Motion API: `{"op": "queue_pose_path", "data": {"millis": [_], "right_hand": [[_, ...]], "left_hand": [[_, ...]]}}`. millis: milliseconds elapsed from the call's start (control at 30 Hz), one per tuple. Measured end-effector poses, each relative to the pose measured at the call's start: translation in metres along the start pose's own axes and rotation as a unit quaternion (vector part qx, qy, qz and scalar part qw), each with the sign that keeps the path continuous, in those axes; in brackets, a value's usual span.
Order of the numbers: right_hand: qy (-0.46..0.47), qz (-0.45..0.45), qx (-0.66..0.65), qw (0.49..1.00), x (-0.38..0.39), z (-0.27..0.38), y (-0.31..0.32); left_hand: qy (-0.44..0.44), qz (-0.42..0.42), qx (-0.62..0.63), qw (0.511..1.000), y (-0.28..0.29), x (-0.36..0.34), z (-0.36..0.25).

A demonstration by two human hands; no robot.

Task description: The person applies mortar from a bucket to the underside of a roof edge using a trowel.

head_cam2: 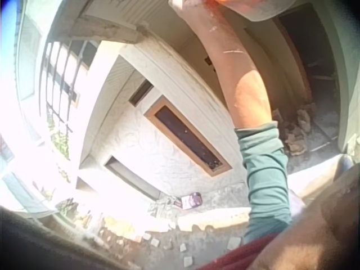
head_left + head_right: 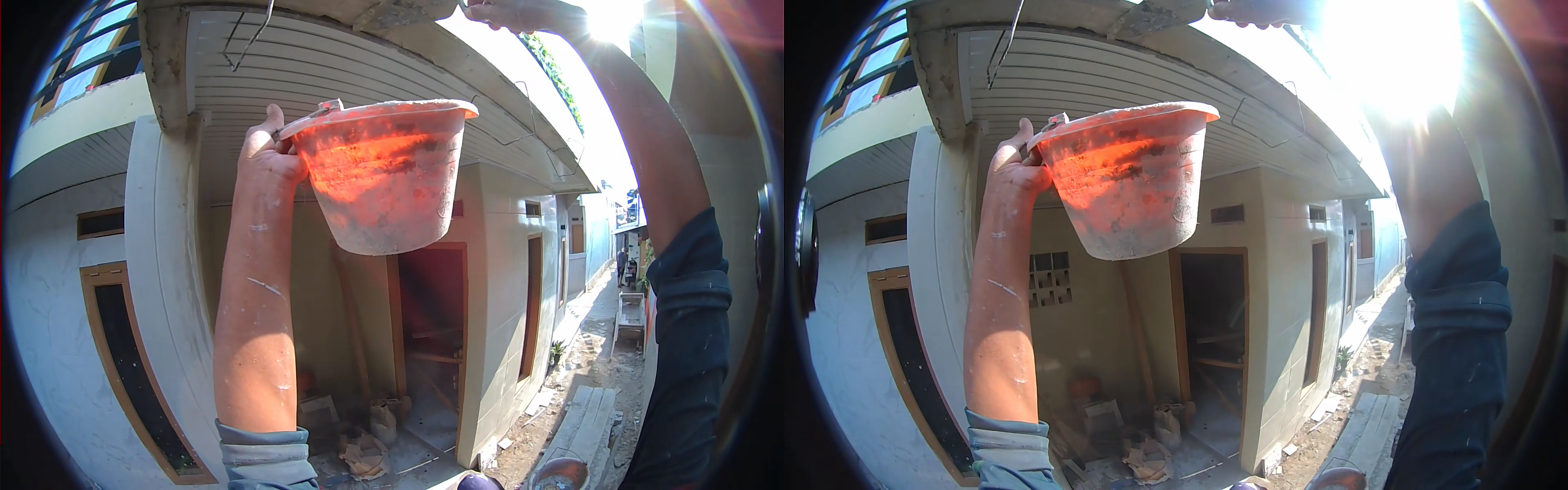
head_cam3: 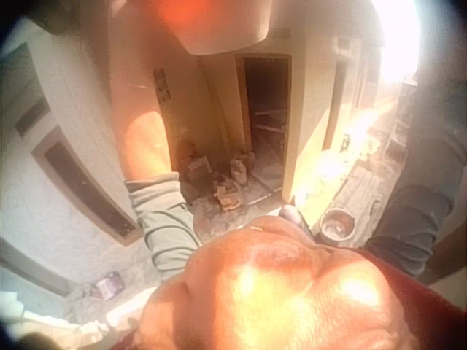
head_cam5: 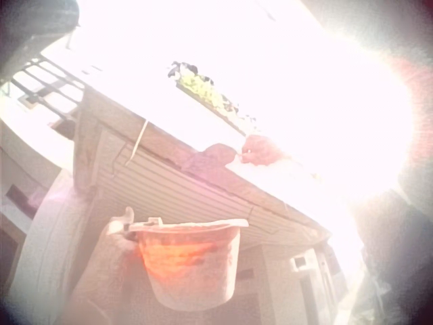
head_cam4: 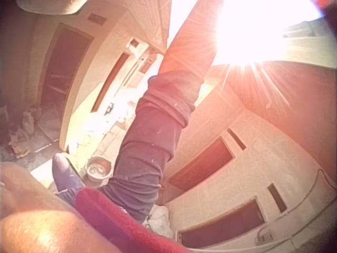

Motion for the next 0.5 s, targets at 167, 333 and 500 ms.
{"op": "queue_pose_path", "data": {"millis": [167,333,500], "right_hand": [[-0.01,-0.011,-0.006,1.0,0.008,-0.001,0.002],[-0.033,-0.02,-0.008,0.999,0.025,0.004,0.015],[-0.052,-0.028,-0.022,0.998,0.045,-0.001,0.017]], "left_hand": [[-0.014,-0.017,-0.01,1.0,-0.009,0.005,0.005],[0.029,0.019,-0.006,0.999,-0.012,0.004,0.003],[-0.032,-0.007,-0.02,0.999,-0.007,0.018,0.003]]}}
Point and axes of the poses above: each hand's wrist, its own x-axis away from the middle knuckle, its own y-axis out of the back of the hand, z = x × y, the point moved 2 cm from there along -x, towards the middle knuckle, and after that the axes turned 9 degrees about y, right-handed, at the moved point
